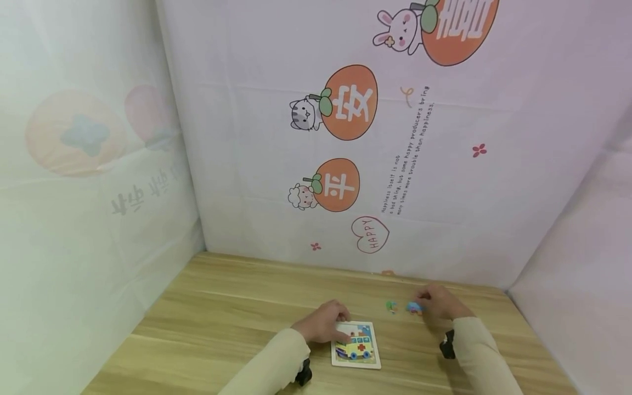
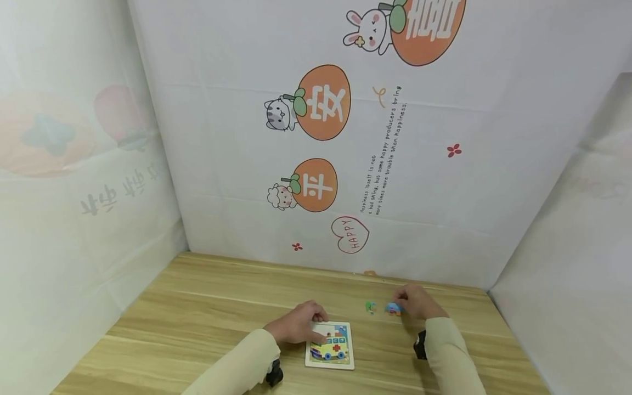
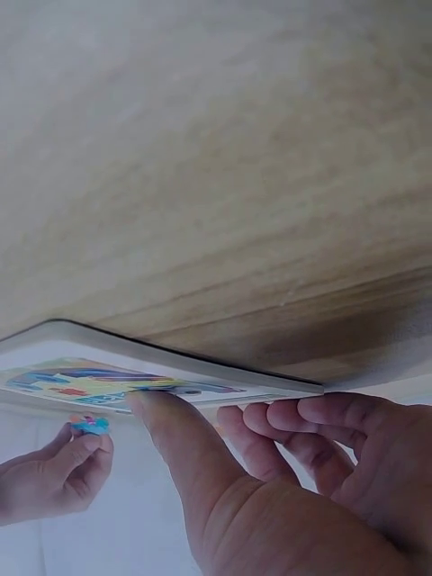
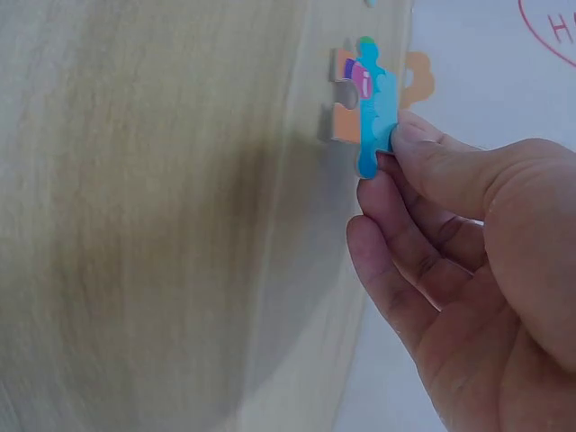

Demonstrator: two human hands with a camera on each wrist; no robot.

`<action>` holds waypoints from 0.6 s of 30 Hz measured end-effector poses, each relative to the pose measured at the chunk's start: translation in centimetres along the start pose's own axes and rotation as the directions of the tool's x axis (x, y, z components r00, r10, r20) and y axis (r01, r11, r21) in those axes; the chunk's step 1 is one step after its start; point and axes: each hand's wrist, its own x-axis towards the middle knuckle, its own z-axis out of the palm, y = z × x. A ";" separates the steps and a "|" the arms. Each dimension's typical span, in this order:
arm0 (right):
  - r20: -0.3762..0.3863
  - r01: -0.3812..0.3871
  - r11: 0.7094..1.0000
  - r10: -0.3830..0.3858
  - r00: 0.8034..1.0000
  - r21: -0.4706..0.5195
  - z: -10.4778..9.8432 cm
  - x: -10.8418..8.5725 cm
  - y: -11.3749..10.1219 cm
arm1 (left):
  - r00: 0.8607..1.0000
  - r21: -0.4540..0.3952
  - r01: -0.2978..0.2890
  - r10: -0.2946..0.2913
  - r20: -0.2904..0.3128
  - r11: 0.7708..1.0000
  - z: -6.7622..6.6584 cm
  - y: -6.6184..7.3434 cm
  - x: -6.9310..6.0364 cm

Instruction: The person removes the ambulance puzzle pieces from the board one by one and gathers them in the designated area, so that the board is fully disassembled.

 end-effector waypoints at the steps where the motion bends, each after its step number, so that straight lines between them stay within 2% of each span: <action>1: -0.001 0.012 1.000 -0.012 1.000 -0.007 0.1 0.1 0.2 | 1.000 0.003 0.002 -0.002 0.002 1.000 0.0 0.0 0.1; 9: -0.009 0.007 0.999 -0.008 1.000 -0.039 0.5 0.2 0.8 | 1.000 0.010 -0.001 0.001 -0.004 1.000 0.4 -0.1 0.3; 18: -0.021 0.007 1.000 -0.008 1.000 -0.021 0.6 0.3 0.2 | 1.000 -0.001 0.013 -0.013 -0.004 1.000 -0.1 0.6 -0.4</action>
